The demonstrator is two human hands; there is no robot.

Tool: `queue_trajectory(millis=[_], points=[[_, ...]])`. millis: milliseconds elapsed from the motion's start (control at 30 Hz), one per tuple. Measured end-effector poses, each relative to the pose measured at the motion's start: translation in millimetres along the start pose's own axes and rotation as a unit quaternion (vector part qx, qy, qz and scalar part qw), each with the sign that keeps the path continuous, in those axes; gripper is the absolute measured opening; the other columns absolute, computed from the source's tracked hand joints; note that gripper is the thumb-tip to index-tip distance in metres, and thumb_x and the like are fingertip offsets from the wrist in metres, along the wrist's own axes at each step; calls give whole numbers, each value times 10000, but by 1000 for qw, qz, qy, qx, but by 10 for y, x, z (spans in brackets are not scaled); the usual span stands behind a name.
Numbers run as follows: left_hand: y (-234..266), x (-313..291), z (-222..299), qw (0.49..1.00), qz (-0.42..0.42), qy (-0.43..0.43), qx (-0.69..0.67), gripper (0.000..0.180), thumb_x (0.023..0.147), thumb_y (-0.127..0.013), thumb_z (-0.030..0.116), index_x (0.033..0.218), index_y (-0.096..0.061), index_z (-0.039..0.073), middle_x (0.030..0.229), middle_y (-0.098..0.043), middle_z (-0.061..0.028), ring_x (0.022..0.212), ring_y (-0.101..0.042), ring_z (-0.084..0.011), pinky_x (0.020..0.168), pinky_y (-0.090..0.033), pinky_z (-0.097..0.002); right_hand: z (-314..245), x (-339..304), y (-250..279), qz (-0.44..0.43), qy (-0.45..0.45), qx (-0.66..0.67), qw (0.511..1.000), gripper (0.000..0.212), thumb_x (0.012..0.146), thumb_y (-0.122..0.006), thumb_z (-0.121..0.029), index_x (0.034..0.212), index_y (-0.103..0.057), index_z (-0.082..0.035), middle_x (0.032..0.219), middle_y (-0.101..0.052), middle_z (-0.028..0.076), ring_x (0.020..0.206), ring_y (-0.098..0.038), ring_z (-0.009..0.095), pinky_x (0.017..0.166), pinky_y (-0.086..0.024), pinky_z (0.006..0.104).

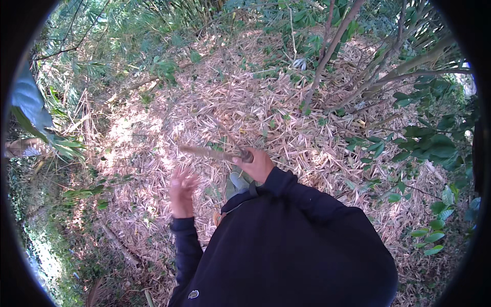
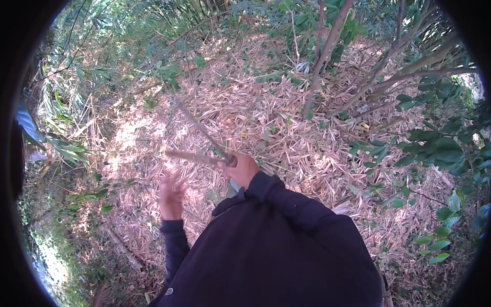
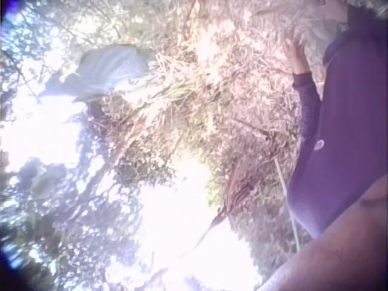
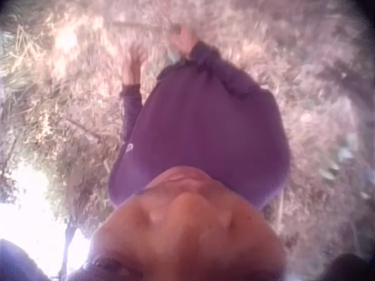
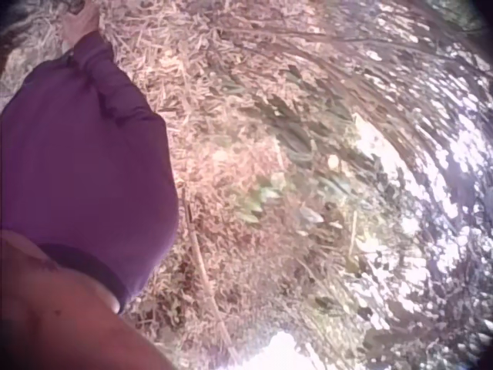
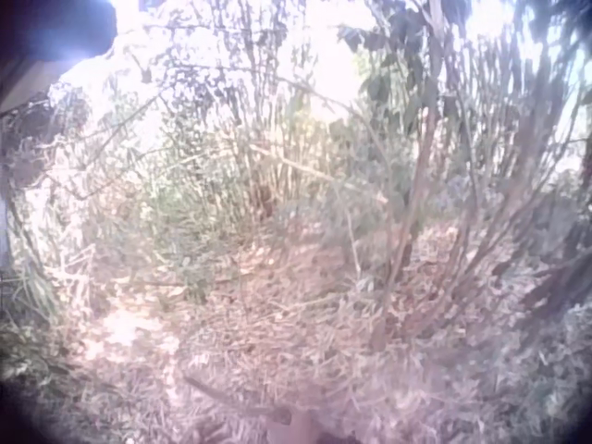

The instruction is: The person uses a machete to cut a long bamboo stalk into smaller sections. They first clear some branches, then sit on the ground to chop the bamboo into uniform lengths, and finally split one of the sections into thin strips.

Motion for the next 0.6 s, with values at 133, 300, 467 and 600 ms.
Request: queue_trajectory(millis=[133, 300, 467, 600], points=[[-864, 41, -492, 991, -119, 51, -44, 618, 939, -449, 460, 1366, -328, 31, 1229, -510, -145, 1109, -524, -250, 905, -440, -379, -43, 11, -163, 16, -22, 140, 990, 288, 804, -673, -272, 886, -632, 1, 714, -633, 70, 634, -595, 132, 610, -460, 293], [-784, 137, -677, 996, -18, 47, -76, 380, 1004, -336, 349, 1213, -449, 52, 1124, -572, -112, 1025, -554, -208, 837, -465, -366, -73, -51, -248, -119, -22, 224, 967, 314, 824, -623, -171, 1085, -637, 2, 826, -652, 17, 766, -590, 79, 716, -472, 254], [-421, 229, -642, 969, 35, 62, -239, 387, 1004, -280, 415, 1055, -468, 81, 825, -535, -64, 708, -537, -146, 627, -481, -319, 202, -61, -18, -121, -4, 158, 980, 372, 796, -653, -190, 1079, -617, 47, 773, -663, 55, 700, -600, 108, 667, -480, 282], [-357, 113, -531, 976, 13, 142, -163, 443, 995, -275, 464, 1105, -469, 81, 678, -427, 5, 539, -418, -89, 454, -377, -225, -68, -77, 177, -27, 37, 8, 999, 420, 771, -683, -264, 1035, -582, 47, 654, -632, 97, 576, -607, 211, 596, -489, 348]])
Point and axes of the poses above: each hand's wrist, its own x-axis towards the middle knuckle, its own y-axis out of the back of the hand, z = x × y, the point moved 2 cm from there along x, towards the middle knuckle
